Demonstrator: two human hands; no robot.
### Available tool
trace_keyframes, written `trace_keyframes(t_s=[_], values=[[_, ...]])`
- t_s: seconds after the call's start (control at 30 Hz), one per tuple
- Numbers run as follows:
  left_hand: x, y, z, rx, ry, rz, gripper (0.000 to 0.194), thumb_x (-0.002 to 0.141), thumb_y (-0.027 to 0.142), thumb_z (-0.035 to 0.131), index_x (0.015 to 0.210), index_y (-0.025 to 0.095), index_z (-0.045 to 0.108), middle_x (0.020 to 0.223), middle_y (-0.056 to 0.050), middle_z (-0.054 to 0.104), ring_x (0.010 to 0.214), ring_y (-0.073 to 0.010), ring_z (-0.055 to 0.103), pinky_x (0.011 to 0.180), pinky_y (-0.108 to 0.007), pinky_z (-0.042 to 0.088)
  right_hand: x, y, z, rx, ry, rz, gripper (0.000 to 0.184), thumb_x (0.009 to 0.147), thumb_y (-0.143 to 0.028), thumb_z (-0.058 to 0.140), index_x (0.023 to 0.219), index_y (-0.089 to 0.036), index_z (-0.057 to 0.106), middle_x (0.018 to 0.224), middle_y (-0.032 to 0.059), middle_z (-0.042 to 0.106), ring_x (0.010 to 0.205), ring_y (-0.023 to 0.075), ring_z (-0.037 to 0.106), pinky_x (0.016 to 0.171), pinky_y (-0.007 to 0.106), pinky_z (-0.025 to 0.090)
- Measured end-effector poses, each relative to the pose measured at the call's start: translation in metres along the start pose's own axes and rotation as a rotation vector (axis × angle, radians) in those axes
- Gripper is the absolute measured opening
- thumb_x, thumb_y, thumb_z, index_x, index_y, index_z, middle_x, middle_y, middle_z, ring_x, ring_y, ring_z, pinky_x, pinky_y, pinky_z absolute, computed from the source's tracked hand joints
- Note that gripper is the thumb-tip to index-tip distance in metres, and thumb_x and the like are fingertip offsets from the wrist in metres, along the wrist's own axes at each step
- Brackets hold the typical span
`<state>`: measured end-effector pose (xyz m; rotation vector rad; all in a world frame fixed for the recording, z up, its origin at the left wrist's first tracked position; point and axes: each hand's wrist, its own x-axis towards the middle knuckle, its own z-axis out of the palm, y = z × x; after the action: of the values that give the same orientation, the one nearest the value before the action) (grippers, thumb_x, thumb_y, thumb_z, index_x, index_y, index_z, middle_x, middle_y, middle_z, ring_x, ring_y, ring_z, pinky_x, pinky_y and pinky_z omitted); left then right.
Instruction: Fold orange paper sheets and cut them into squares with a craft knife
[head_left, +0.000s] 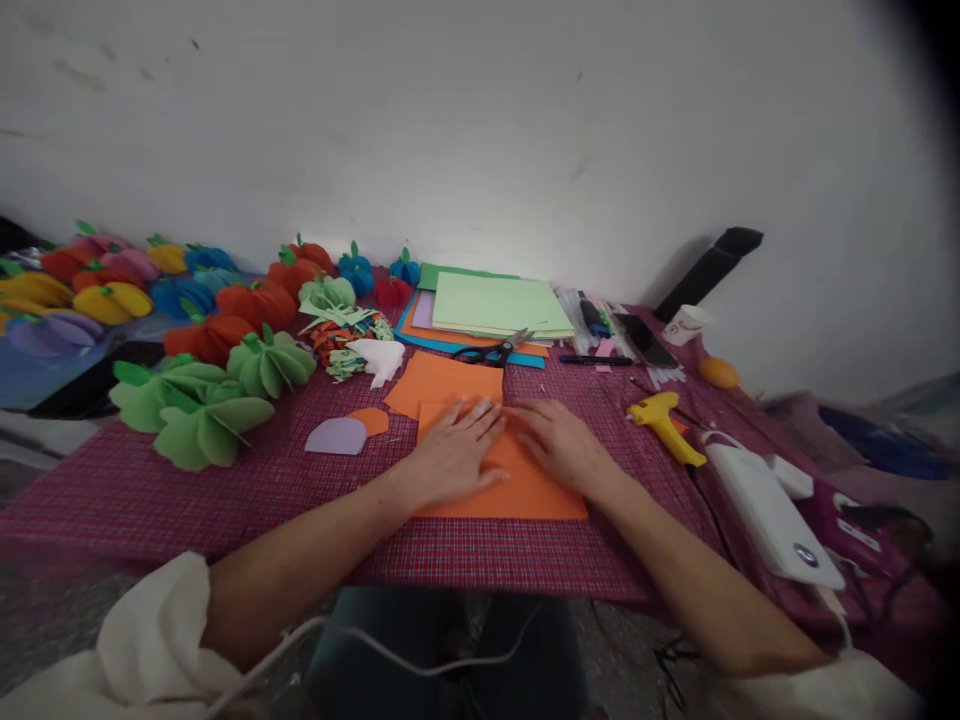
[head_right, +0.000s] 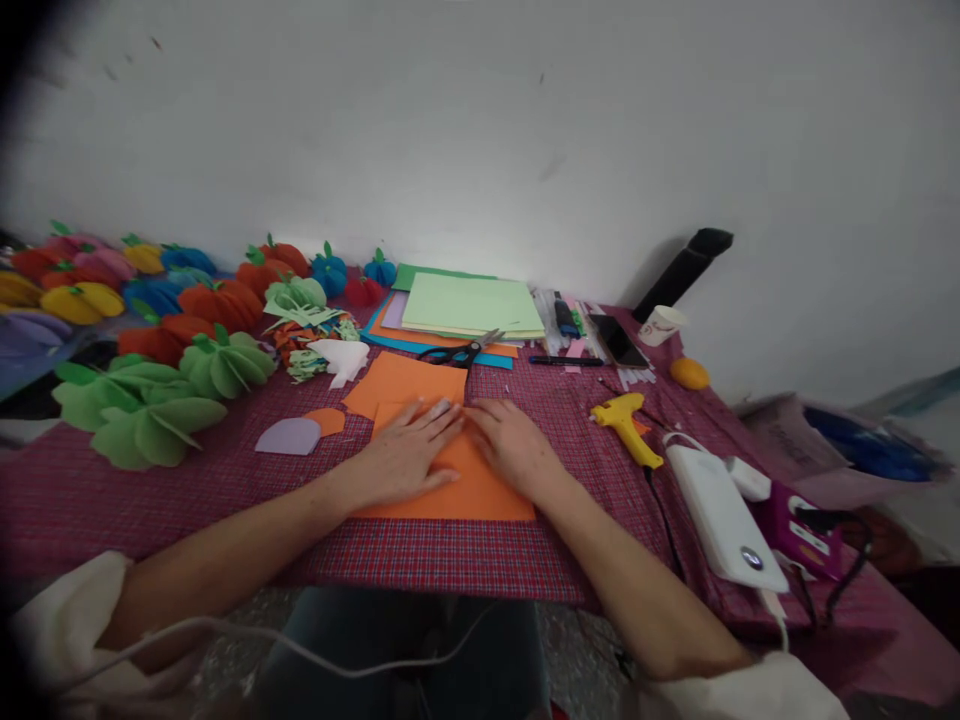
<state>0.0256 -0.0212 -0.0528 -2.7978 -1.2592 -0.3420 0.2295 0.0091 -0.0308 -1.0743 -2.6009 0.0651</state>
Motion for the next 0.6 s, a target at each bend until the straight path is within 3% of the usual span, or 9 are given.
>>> trace_keyframes(t_s=[0.1, 0.27, 0.43, 0.6], values=[[0.0, 0.0, 0.001, -0.014, -0.006, -0.011, 0.07, 0.086, 0.06, 0.025, 0.136, 0.011, 0.033, 0.143, -0.013, 0.032, 0.135, -0.0235, 0.017, 0.109, -0.042, 0.005, -0.002, -0.012, 0.015, 0.025, -0.039, -0.044, 0.043, 0.087, -0.022, 0.039, 0.129, -0.015, 0.045, 0.133, 0.012, 0.047, 0.125, 0.0235, 0.038, 0.103, 0.044, 0.034], [0.0, -0.001, 0.003, -0.054, -0.038, -0.028, 0.076, 0.085, 0.063, 0.019, 0.138, 0.01, 0.028, 0.143, -0.012, 0.031, 0.135, -0.0238, 0.017, 0.109, -0.041, 0.003, -0.007, -0.009, 0.034, 0.017, -0.06, -0.006, 0.056, 0.088, -0.033, 0.04, 0.137, -0.008, 0.032, 0.141, 0.0161, 0.035, 0.132, 0.0246, 0.028, 0.108, 0.044, 0.028], [-0.004, -0.013, 0.001, -0.073, -0.061, -0.025, 0.078, 0.083, 0.066, 0.023, 0.139, 0.013, 0.027, 0.144, -0.012, 0.029, 0.136, -0.0243, 0.016, 0.109, -0.043, 0.001, -0.008, -0.008, 0.033, 0.03, -0.065, 0.017, 0.055, 0.089, -0.036, 0.038, 0.137, -0.01, 0.033, 0.141, 0.0155, 0.035, 0.132, 0.0254, 0.028, 0.107, 0.045, 0.028], [-0.005, -0.038, -0.011, -0.021, -0.008, -0.176, 0.066, 0.087, 0.056, 0.03, 0.135, 0.012, 0.034, 0.141, -0.013, 0.035, 0.135, -0.025, 0.018, 0.108, -0.044, 0.004, -0.007, -0.009, 0.032, 0.03, -0.083, 0.019, 0.052, 0.09, -0.038, 0.036, 0.134, -0.01, 0.039, 0.138, 0.0158, 0.039, 0.131, 0.0259, 0.03, 0.108, 0.044, 0.027]])
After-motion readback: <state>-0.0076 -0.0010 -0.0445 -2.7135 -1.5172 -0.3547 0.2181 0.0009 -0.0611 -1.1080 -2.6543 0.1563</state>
